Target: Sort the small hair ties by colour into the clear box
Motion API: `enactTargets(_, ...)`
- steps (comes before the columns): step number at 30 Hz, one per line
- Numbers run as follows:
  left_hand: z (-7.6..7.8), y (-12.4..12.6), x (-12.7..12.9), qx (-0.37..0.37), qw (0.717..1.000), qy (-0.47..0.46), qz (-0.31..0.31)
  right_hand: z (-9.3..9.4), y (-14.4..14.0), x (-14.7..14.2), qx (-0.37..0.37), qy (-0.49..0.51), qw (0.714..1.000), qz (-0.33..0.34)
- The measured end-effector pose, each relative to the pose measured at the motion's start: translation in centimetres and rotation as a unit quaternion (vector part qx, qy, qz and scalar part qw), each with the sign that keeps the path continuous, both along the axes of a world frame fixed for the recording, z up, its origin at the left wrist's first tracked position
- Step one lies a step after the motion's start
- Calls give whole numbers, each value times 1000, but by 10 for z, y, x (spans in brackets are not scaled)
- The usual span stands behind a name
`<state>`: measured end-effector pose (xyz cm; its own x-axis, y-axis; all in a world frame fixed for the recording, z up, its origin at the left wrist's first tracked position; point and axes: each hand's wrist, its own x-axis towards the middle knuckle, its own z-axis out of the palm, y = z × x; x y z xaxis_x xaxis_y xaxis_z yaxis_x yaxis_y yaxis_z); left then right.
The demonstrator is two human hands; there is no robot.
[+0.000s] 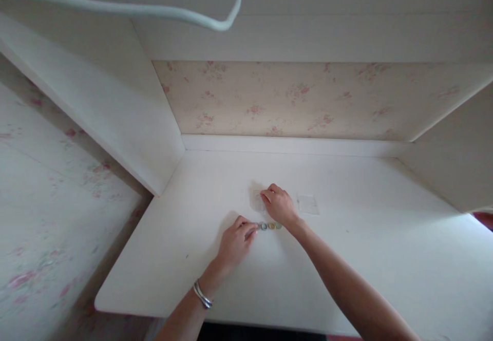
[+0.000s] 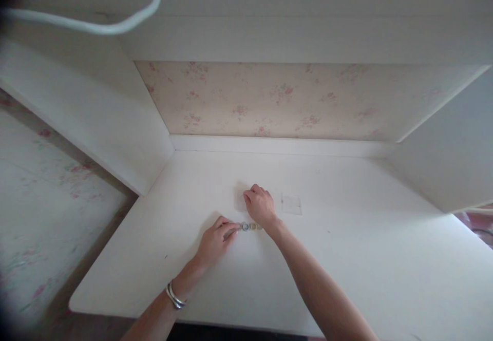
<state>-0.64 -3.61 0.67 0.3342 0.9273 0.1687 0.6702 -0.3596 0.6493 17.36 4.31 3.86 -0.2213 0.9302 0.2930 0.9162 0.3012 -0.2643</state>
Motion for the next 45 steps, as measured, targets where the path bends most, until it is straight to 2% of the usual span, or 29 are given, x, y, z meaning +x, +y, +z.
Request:
enactTargets(7, -1, -2, 0, 18, 999, 27, 9, 0, 7, -8, -14, -36, 999, 10)
enactTargets(13, 0, -3, 0, 20, 999, 41, 3, 4, -1, 13, 20, 82, 996, -36)
enactTargets(19, 2, -3, 4, 21, 998, 53, 17, -8, -37, 30, 22, 197, 978, -66)
enactTargets(27, 6, -1, 16, 13, 994, 101, 36, -33, -86, 23, -5, 265, 961, -79)
enactTargets(32, 7, -4, 16, 16, 994, 100, 42, -44, -95, 23, -2, 274, 959, -69)
enactTargets(36, 5, -6, 14, 18, 998, 40, 50, -45, -96, 25, 9, 269, 961, -68)
enactTargets(41, 6, 0, 8, 14, 996, -56, 71, -40, -100, 15, 25, 186, 982, -17)
enactTargets(45, 14, 14, 4, 13, 993, -70, 94, -31, -102, -5, 19, 108, 994, 13)
